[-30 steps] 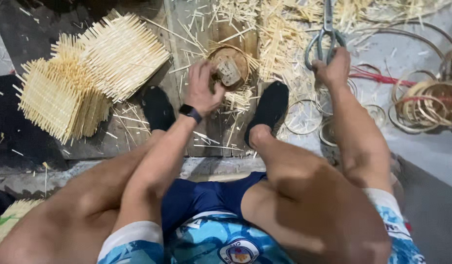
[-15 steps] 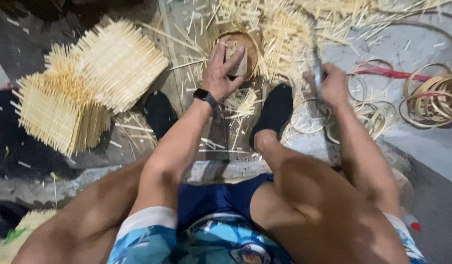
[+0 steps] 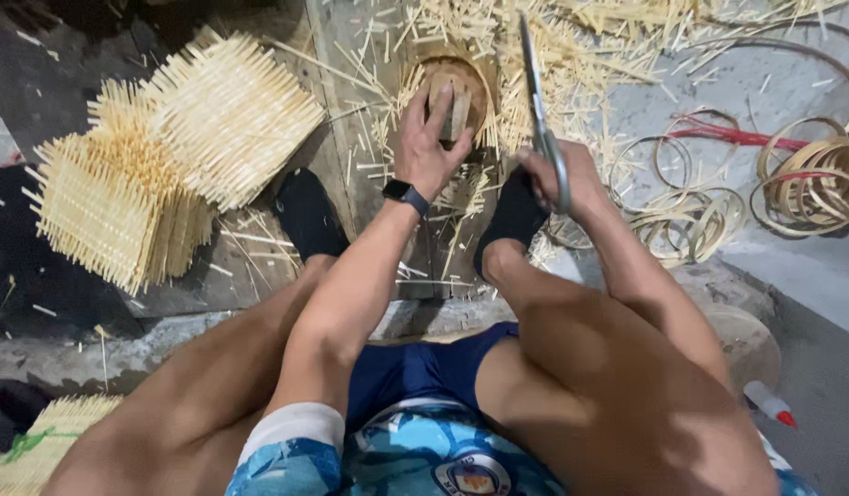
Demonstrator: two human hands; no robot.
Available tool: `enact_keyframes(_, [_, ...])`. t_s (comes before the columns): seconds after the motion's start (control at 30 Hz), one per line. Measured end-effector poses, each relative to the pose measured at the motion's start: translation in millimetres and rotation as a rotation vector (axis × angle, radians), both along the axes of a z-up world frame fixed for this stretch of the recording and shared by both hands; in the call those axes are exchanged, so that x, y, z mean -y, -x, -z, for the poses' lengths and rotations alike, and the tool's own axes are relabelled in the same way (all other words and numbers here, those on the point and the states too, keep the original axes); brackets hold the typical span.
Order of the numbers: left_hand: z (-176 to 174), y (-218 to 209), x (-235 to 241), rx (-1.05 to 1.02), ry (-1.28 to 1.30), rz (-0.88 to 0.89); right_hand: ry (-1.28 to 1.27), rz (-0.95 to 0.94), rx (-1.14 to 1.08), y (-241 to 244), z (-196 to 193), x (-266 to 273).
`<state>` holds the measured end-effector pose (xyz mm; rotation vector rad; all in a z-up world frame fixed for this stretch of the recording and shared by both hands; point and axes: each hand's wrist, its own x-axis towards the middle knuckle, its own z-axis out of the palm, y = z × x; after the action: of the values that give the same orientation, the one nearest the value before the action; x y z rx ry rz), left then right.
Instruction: The person sits on the floor and assembles small round bamboo trays by placing woven bamboo mats into circular frames and trimming excess material with shears. The person repeats this process for multiple trays, stacking finished units nearby.
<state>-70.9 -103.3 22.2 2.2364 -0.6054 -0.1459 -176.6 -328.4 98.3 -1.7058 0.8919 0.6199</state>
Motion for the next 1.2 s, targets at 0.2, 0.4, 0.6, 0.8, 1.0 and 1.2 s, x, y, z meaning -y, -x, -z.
enact_keyframes(0.2, [-9.6,11.8,14.3,-0.120,0.071,-0.149,0.737,-0.514,0.341,14.8,24.7,26.3])
enact_keyframes(0.4, [-19.9,10.7,16.6,-0.053,0.052,-0.059,0.951,-0.723,0.332,0.0,62.9,47.8])
enact_keyframes(0.6, [-29.0,-8.5,10.0,-0.066,0.118,0.084,1.000,-0.768,0.481,-0.9,72.7,70.7])
enact_keyframes(0.8, [-50.8,-25.8,3.0,-0.055,0.013,0.256,0.973,-0.766,0.417,-3.5,87.2,72.3])
enact_keyframes(1.0, [-53.6,-30.4,4.7,-0.164,-0.031,0.317,1.068,-0.840,0.494,-10.4,83.4,74.7])
enact_keyframes(1.2, [-45.7,-21.1,1.4,0.037,-0.116,0.166,1.014,-0.832,0.512,-17.8,95.0,76.4])
